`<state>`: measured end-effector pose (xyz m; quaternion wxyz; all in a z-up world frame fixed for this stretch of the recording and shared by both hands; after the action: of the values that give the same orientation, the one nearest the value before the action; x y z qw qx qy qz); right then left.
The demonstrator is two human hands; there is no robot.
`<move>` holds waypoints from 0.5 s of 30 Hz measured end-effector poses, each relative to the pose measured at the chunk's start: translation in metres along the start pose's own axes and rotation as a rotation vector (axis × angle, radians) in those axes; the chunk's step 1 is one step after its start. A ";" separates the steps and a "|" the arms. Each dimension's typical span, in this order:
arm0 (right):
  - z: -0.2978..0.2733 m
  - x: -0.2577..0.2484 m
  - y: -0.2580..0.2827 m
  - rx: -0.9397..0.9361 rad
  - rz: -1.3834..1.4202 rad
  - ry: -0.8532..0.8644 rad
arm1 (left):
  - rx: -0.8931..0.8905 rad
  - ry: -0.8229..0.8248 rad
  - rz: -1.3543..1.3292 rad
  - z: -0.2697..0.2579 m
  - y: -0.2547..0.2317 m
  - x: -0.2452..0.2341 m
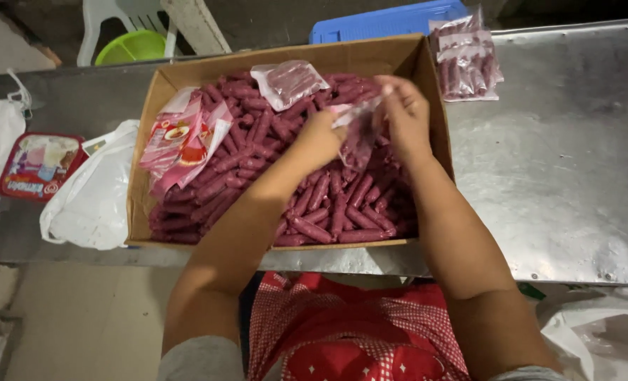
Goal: Manually filling small plastic bags with sausages from a large cardboard box on a stainless steel table.
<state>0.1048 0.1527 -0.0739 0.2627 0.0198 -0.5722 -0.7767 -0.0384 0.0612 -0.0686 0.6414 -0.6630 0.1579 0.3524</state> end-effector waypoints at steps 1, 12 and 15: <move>0.009 -0.015 -0.011 -0.013 -0.056 -0.146 | 0.007 -0.044 -0.103 0.007 0.014 -0.003; -0.011 0.014 -0.059 0.644 0.126 0.082 | 0.043 -0.060 -0.774 -0.019 -0.003 -0.045; -0.013 0.017 -0.049 0.637 0.115 0.041 | -0.039 0.028 -0.707 -0.015 0.007 -0.031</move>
<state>0.0756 0.1446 -0.1179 0.2983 0.0845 -0.7812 -0.5419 -0.0608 0.0386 -0.0539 0.7086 -0.6936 -0.0793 0.1024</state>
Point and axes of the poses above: each hand's wrist, its own z-axis towards the middle knuckle, its own x-axis out of the palm, y = z × x, the point moved 5 cm from there along z, towards the middle knuckle, and after that the axes turned 1 degree about -y, right-handed, at the moved point
